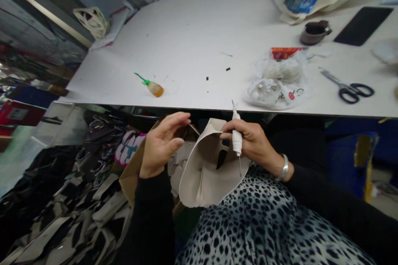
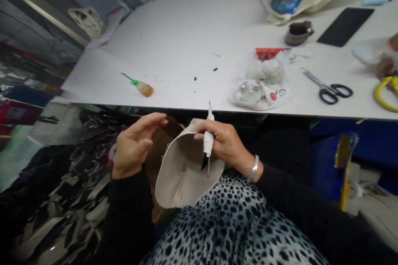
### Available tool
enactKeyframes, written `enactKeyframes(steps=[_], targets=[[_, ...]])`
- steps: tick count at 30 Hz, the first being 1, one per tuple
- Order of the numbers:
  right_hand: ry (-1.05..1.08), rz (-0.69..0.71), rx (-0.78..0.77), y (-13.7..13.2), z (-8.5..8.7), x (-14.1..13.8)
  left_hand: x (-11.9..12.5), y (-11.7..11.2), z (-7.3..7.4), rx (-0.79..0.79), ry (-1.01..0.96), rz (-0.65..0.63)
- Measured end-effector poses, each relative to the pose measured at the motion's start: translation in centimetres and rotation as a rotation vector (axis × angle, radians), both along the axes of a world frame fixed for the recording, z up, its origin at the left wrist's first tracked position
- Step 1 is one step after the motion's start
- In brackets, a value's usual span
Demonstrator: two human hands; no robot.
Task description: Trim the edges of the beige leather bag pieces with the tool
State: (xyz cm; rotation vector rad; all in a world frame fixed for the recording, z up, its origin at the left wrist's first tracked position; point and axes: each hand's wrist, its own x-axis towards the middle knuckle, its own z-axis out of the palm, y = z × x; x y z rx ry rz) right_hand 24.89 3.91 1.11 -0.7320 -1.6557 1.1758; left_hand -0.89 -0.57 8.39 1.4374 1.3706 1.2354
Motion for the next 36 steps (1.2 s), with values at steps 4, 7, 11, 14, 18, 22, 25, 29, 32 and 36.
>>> enactKeyframes(steps=[4, 7, 11, 14, 18, 22, 25, 29, 32, 36], targets=[[-0.010, -0.021, 0.012, -0.3, -0.8, -0.1, 3.8, 5.5, 1.0, -0.312, 0.134, -0.382], [-0.001, -0.118, -0.043, 0.2, -1.8, 0.2, 6.1, 6.9, 0.2, -0.382, 0.215, -0.512], [0.026, -0.202, -0.129, 1.0, -2.8, 0.2, 8.2, 7.0, -2.0, -0.329, 0.248, -0.396], [0.017, -0.216, -0.151, 1.5, -2.8, 0.1, 8.5, 7.4, -3.1, -0.291, 0.250, -0.339], [0.025, -0.232, -0.141, 2.1, -2.4, 1.4, 5.4, 9.9, -3.7, -0.423, 0.165, -0.211], [0.047, -0.316, -0.115, 2.8, -3.0, 4.9, 0.7, 13.6, -3.7, -0.552, -0.156, 0.074], [-0.039, -0.504, -0.123, 3.7, -4.1, 7.7, 0.6, 14.9, -4.0, -0.659, -0.259, 0.097], [-0.031, -0.681, -0.210, 5.3, -5.8, 9.8, 6.8, 13.4, -6.1, -0.761, -0.246, -0.076], [-0.043, -0.708, -0.183, 6.1, -6.5, 10.5, 12.3, 11.3, -8.0, -0.689, -0.121, -0.139], [-0.105, -0.704, -0.113, 6.6, -6.8, 10.7, 15.6, 10.1, -9.1, -0.591, 0.055, -0.175]])
